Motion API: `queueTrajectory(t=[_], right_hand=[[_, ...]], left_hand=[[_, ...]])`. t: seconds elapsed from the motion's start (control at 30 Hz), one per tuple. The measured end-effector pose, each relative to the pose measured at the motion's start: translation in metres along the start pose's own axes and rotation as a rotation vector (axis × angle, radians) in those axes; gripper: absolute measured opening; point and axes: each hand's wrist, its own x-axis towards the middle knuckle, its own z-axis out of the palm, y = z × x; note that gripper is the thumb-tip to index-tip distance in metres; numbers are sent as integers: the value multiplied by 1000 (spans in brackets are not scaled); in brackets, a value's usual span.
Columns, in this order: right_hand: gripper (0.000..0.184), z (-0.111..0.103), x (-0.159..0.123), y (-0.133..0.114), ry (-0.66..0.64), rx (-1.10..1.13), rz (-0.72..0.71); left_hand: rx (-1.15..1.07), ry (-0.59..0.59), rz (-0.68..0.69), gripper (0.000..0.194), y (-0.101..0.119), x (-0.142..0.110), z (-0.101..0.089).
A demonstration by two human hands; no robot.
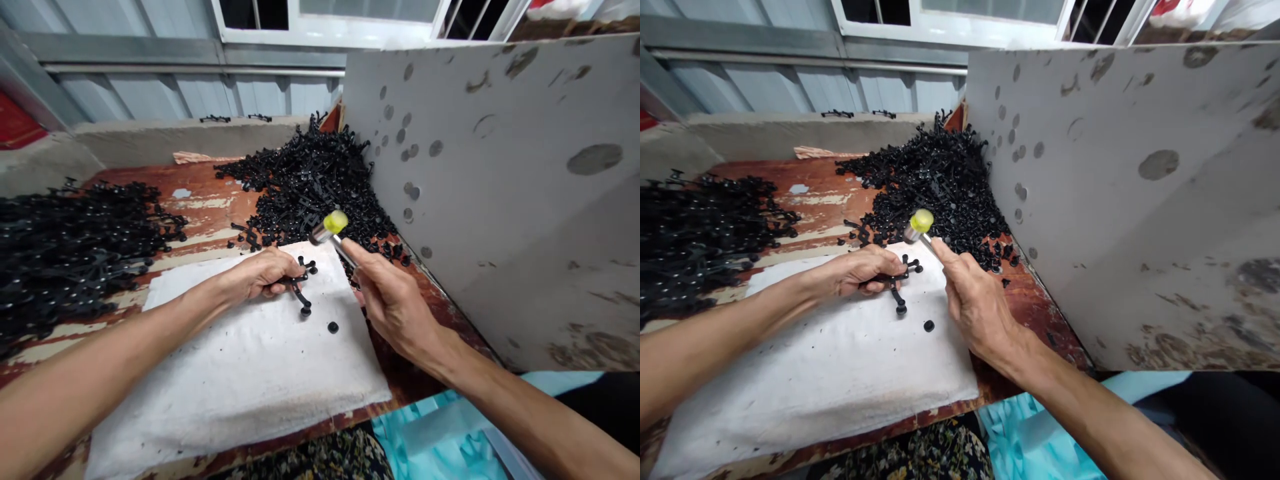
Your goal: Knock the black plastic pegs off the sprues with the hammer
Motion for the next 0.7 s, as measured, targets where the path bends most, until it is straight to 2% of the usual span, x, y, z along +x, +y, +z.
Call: queueTrajectory(t=[0.07,0.2,0.23,0.33,0.37,0.47,0.6,0.7], right_hand=[[56,-1,0,-2,53,2,-16],[60,1,-1,3,-166,-133,48],[60,1,-1,4,-174,-131,45],[60,1,0,5,-44,-74,11],[60,1,0,5,-38,-82,9],[61,4,-2,5,-155,-134,22],[62,8,-4,8,-95,-110,44],[59,7,0,9,-185,-87,80]], left_hand=[[-7,-5,-2,21,0,-1,1],[21,10,4,20,-1,-1,1],[32,16,8,20,-2,0,1],[44,22,4,21,-4,1,0],[45,18,3,22,-5,2,0],[59,13,24,24,-9,4,0],[67,2,98,26,-16,8,-1],[143,-3,122,24,-14,7,-5]])
